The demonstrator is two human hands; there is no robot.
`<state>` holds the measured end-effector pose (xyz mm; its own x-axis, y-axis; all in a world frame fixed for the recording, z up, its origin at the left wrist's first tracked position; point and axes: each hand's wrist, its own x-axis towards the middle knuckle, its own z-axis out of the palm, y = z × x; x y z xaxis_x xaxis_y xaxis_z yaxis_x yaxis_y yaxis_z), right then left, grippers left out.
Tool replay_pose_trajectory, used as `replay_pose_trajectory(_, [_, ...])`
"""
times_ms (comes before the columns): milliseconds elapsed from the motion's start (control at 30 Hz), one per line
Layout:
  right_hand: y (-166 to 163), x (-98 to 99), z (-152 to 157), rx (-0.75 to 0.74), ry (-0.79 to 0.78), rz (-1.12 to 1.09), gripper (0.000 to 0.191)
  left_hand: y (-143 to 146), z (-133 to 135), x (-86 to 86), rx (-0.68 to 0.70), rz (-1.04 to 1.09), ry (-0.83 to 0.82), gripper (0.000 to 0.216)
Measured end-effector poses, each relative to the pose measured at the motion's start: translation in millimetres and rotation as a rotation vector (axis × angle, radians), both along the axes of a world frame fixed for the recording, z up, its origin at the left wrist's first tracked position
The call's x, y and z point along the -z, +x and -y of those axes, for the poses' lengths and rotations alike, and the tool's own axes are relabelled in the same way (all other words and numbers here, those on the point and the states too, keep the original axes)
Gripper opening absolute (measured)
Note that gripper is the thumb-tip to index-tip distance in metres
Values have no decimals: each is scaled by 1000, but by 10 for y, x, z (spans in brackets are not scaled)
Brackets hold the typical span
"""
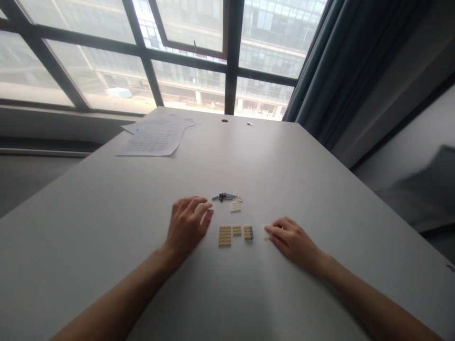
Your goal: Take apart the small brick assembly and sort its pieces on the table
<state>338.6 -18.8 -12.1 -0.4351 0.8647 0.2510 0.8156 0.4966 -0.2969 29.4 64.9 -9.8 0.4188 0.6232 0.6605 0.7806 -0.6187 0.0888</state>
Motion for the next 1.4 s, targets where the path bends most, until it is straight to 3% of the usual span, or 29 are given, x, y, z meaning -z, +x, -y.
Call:
replay_pose_trajectory(167, [-139, 1, 295, -87, -8, -32, 24, 214, 381, -142, 548, -167, 96, 10])
replay_pose_trajectory(233, [-217, -11, 341, -102, -13, -55, 21, 324, 551, -158, 648, -235, 71, 7])
replay_pose_trajectory(400, [-314, -12, 343, -115, -52, -150, 15, 524, 819, -88, 552, -200, -108, 15])
replay_pose_trajectory(567, [-315, 48, 351, -110, -43, -227, 9, 659, 893, -20, 439, -225, -224, 10])
replay_pose_trajectory(800, [-366, 77, 359, -114, -68, -298, 4, 710, 887, 25, 476, -199, -324, 8])
replay_pose_trajectory(900, [-370, 27, 358, -80, -161, -408, 6, 684, 851, 13, 507, -30, -450, 10])
replay_pose_trajectory(1067, [-286, -56, 331, 86, -511, -1025, 23, 580, 711, -119, 534, 665, -1112, 20])
replay_pose_trajectory(1167, [-233, -31, 305, 175, -571, -1313, 31, 536, 652, -193, 478, 984, -1293, 29])
replay_pose_trajectory(1233, [-225, -5, 302, 202, -569, -1338, 33, 524, 653, -212, 442, 970, -1255, 30])
replay_pose_trajectory(1300, [-246, 6, 317, 205, -571, -1242, 32, 521, 687, -201, 452, 777, -1102, 28])
replay_pose_trajectory(1400, [-316, -7, 359, 172, -417, -896, 23, 524, 760, -133, 530, 302, -620, 15])
